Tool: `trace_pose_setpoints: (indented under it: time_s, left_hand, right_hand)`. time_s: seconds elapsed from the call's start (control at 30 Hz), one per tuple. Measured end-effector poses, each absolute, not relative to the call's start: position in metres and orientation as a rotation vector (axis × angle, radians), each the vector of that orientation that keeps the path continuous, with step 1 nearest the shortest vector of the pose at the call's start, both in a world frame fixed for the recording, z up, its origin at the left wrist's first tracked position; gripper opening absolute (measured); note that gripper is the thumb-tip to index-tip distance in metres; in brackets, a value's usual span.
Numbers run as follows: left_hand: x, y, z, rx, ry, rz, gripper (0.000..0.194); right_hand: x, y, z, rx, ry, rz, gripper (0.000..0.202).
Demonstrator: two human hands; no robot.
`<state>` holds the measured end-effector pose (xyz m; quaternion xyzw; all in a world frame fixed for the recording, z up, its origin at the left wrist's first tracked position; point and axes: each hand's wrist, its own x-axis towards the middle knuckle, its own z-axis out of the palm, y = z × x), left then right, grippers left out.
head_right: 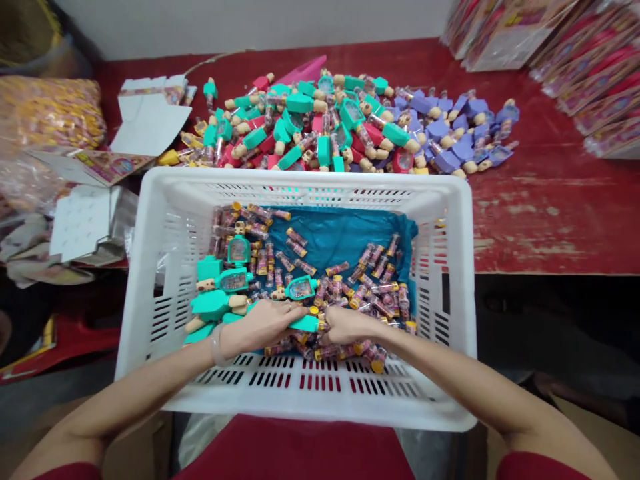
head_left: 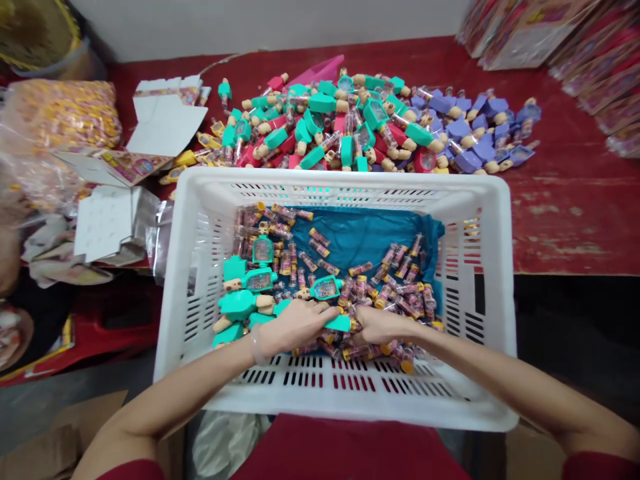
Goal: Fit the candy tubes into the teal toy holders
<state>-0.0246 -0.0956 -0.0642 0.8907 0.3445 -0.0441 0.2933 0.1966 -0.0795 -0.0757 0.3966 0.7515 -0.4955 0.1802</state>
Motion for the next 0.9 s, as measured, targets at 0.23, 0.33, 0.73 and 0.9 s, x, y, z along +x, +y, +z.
trace_pose_setpoints:
  time_s: [0.23, 0.33, 0.73, 0.9]
  left_hand:
    - [-0.049, -0.055, -0.060, 2.314, 1.638, 0.395, 0.052]
    - [-0.052, -0.051, -0.066, 2.217, 1.614, 0.298, 0.030]
    - [-0.027, -0.070, -0.114, 2.170, 1.452, 0.162, 0.035]
    - [-0.037, -0.063, -0.080, 2.009, 1.401, 0.196, 0.031]
  right_hand:
    - [0.220, -0.013, -0.002, 1.627, 2.401, -0.881, 0.019]
    - [0.223, 0.035, 0.050, 1.855, 2.659, -0.993, 0.031]
    - [0.190, -0.028, -0.074, 1.723, 2.234, -0.536, 0.025]
    - [0.215, -0.048, -0.087, 1.771, 2.351, -0.689, 0.027]
